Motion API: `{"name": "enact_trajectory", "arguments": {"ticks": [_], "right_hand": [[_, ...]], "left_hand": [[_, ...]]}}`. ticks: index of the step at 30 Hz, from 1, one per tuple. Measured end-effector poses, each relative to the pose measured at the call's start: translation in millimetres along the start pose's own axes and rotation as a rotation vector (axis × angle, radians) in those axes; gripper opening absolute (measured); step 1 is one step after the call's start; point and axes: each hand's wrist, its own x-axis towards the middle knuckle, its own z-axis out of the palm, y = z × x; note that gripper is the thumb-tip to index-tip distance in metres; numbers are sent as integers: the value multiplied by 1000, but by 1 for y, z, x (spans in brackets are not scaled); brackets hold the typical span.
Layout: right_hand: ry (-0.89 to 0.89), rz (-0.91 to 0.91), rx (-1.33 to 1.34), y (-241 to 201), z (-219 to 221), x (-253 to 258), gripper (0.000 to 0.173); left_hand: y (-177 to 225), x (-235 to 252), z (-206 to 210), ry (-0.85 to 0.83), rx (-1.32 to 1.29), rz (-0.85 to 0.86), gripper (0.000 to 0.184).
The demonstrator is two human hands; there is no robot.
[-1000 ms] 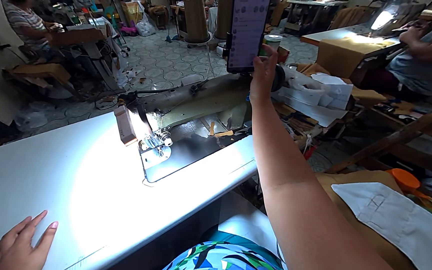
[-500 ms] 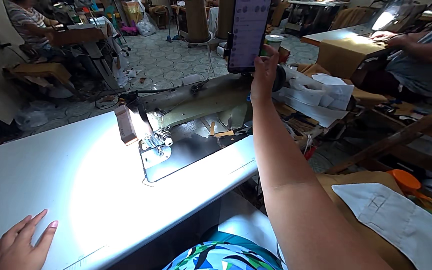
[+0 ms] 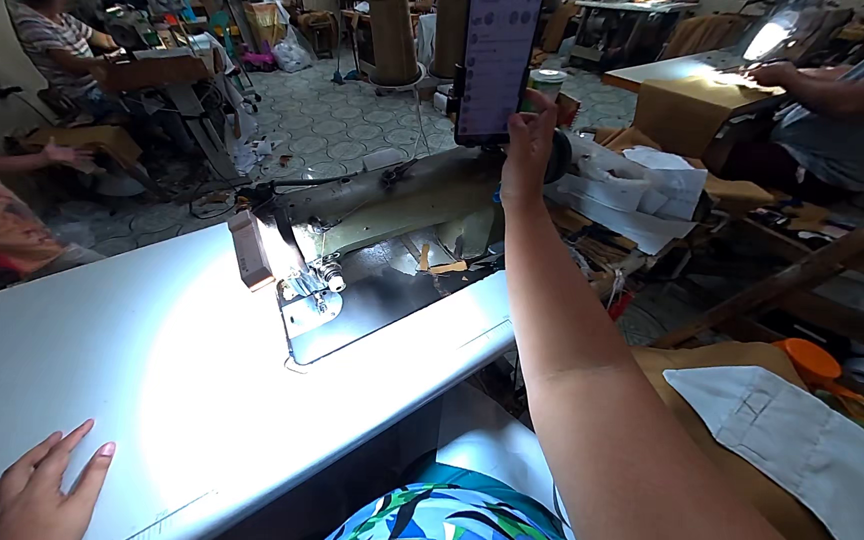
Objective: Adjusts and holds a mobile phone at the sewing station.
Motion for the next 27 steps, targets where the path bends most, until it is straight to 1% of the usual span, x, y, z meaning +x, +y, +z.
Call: {"name": "enact_trajectory", "arguments": {"ticks": [27], "right_hand": [[-2, -1, -35, -1, 0, -1, 48]], "left_hand": [[0, 0, 0, -9, -5, -6, 52]]}}
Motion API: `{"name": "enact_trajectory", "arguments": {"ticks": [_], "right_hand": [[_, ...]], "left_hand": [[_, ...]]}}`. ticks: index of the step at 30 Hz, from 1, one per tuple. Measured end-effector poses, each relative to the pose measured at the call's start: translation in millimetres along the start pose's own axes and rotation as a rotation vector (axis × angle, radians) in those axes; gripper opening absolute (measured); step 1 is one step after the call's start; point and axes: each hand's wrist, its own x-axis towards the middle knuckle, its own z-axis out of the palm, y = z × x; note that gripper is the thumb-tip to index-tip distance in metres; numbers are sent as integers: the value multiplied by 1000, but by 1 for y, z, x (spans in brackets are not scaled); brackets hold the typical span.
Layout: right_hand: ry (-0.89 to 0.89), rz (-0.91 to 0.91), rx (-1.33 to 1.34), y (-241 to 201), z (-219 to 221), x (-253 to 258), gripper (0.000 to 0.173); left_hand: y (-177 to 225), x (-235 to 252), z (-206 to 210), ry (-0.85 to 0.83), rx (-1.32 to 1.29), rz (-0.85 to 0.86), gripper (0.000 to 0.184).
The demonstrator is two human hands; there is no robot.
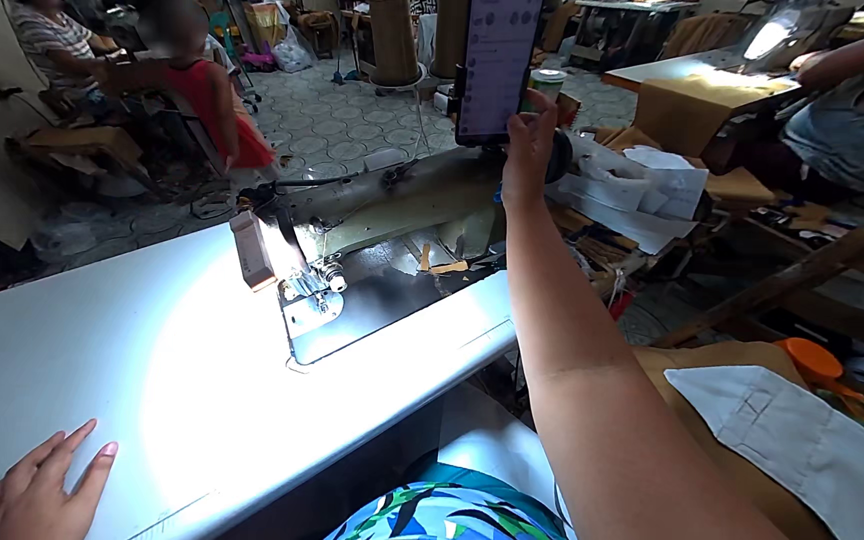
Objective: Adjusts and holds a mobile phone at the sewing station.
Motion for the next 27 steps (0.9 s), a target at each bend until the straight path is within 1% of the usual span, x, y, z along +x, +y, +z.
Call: {"name": "enact_trajectory", "arguments": {"ticks": [27], "right_hand": [[-10, 10, 26, 1, 0, 0, 51]], "left_hand": [[1, 0, 0, 6, -3, 1, 51]]}}
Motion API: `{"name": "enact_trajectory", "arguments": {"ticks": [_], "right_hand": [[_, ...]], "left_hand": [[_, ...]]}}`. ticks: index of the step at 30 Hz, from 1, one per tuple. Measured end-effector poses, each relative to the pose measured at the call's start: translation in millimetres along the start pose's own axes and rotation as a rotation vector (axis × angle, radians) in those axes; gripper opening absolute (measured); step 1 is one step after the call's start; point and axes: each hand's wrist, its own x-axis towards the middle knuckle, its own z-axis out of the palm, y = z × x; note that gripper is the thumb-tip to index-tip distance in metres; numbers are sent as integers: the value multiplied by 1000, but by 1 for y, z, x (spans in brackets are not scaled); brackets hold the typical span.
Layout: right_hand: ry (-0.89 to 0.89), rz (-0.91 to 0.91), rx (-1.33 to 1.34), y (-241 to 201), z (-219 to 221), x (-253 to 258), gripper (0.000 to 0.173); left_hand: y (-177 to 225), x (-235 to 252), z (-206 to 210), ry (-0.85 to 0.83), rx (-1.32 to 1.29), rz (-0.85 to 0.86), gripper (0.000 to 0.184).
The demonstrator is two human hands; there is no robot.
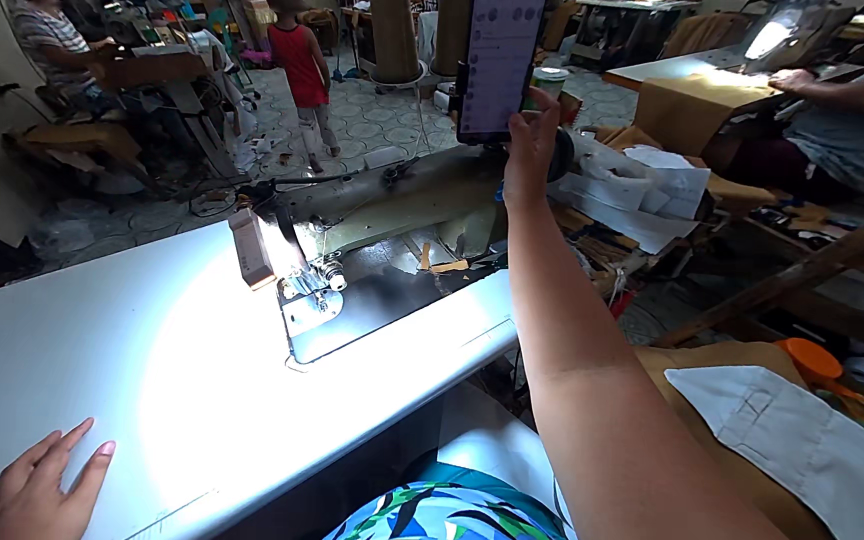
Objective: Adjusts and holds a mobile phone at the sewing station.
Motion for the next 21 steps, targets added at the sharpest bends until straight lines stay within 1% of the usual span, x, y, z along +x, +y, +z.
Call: {"name": "enact_trajectory", "arguments": {"ticks": [14, 18, 21], "right_hand": [[-12, -15, 6, -1, 0, -1, 53], [-70, -33, 14, -1, -2, -1, 57], [-108, -15, 25, -1, -4, 0, 65]], "left_hand": [[-2, 0, 1, 7, 6, 3, 51], [-1, 0, 1, 3, 7, -4, 51], [-2, 1, 1, 2, 13, 2, 52]]}}
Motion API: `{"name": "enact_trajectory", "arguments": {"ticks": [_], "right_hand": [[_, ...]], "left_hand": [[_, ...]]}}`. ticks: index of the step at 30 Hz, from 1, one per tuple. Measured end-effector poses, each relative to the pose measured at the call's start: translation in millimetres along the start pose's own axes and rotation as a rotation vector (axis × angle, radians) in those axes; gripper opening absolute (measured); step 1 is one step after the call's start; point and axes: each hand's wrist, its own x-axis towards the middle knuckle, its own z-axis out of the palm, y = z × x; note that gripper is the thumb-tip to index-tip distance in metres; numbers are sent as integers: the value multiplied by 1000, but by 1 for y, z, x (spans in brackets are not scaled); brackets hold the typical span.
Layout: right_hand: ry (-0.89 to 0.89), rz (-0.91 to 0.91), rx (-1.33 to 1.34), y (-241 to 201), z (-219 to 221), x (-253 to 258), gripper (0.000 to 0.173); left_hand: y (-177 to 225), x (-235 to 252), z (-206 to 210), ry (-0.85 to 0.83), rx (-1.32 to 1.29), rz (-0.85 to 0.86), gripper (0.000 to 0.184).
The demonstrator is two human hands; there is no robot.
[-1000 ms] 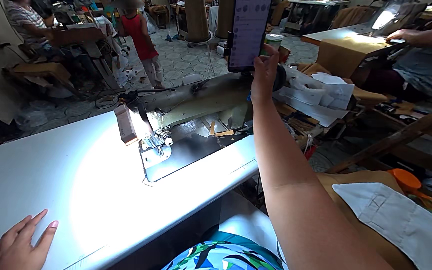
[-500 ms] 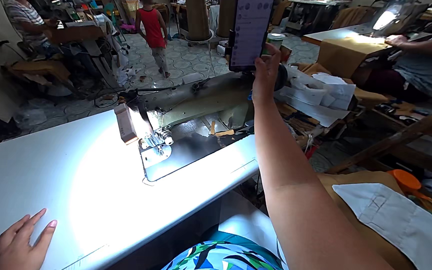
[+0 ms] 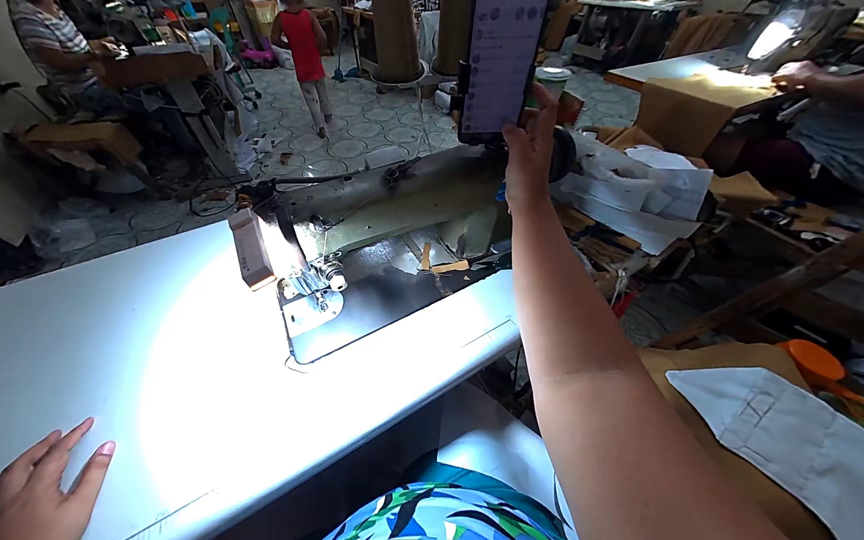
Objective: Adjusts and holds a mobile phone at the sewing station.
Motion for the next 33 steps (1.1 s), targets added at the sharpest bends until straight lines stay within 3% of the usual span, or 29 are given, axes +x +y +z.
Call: {"name": "enact_trajectory", "arguments": {"ticks": [9, 33], "right_hand": [[-70, 32, 32, -2, -2, 1, 80], [-52, 53, 53, -4, 0, 1, 75]], "left_hand": [[-1, -1, 1, 0, -5, 7, 52], [3, -1, -2, -5, -12, -6, 52]]}}
